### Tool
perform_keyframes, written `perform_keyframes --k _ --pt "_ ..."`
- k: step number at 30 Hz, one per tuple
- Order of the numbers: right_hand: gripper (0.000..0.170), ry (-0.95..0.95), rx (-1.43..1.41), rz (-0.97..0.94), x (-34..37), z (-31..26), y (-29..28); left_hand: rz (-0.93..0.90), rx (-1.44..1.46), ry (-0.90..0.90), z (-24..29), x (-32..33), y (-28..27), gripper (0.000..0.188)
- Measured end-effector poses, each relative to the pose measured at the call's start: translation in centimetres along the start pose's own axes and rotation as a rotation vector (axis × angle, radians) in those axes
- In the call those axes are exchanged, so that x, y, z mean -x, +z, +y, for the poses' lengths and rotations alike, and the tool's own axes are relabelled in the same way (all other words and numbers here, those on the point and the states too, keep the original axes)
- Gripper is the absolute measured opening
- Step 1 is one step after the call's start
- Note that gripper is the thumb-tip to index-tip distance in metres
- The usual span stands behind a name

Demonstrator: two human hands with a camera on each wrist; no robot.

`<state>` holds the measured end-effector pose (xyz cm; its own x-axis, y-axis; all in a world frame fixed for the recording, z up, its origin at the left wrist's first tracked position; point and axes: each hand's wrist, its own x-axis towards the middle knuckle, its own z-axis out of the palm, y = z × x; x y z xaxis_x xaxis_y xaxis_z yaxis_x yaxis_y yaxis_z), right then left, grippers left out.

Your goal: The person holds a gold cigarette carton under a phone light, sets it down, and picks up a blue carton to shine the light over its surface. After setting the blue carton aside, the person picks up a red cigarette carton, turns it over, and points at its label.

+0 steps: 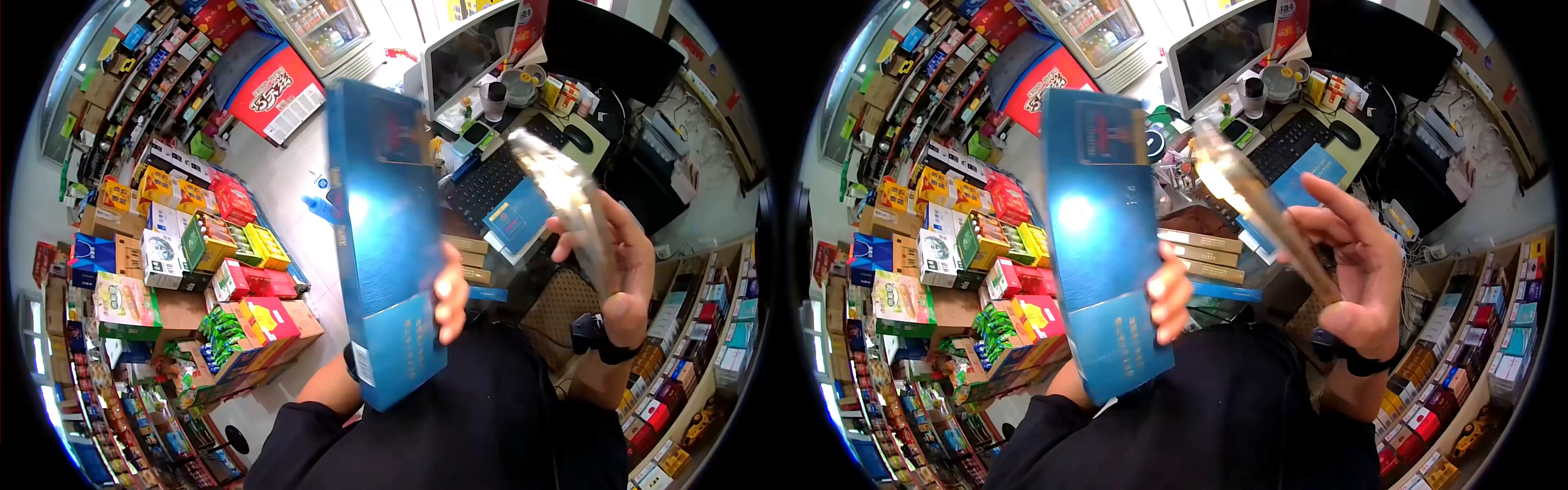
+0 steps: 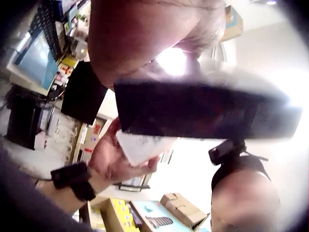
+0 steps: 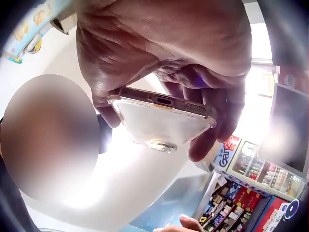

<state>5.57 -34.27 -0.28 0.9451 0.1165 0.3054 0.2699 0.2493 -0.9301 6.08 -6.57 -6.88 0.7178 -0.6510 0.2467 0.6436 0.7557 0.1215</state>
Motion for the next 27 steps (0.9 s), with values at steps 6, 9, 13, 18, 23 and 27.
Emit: perform_keyframes --k 6,9,13,18,23,27 --pt "0.116 -0.028 0.113 0.162 1.4 -1.0 -4.4 0.478 -1.615 0.367 7.6 4.7 -0.7 0.035" --pt "0.115 -0.027 0.127 0.170 1.7 -1.4 -5.5 0.113 -2.323 0.814 8.6 2.0 2.1 0.031" --pt "0.115 0.001 0.076 0.077 2.0 -0.7 -4.8 -0.105 -2.755 0.804 6.7 1.9 3.4 0.028" --pt "0.114 0.080 -0.041 -0.090 1.9 0.4 -2.4 -0.075 -2.580 0.828 5.6 1.5 3.5 0.034" --pt "0.107 0.211 -0.135 -0.278 1.6 0.6 -1.5 -0.127 -2.575 0.773 5.0 1.7 4.1 0.034" --pt "0.108 0.246 -0.081 -0.330 1.7 0.6 -1.2 -0.124 -2.535 0.727 4.5 2.1 4.6 0.030"
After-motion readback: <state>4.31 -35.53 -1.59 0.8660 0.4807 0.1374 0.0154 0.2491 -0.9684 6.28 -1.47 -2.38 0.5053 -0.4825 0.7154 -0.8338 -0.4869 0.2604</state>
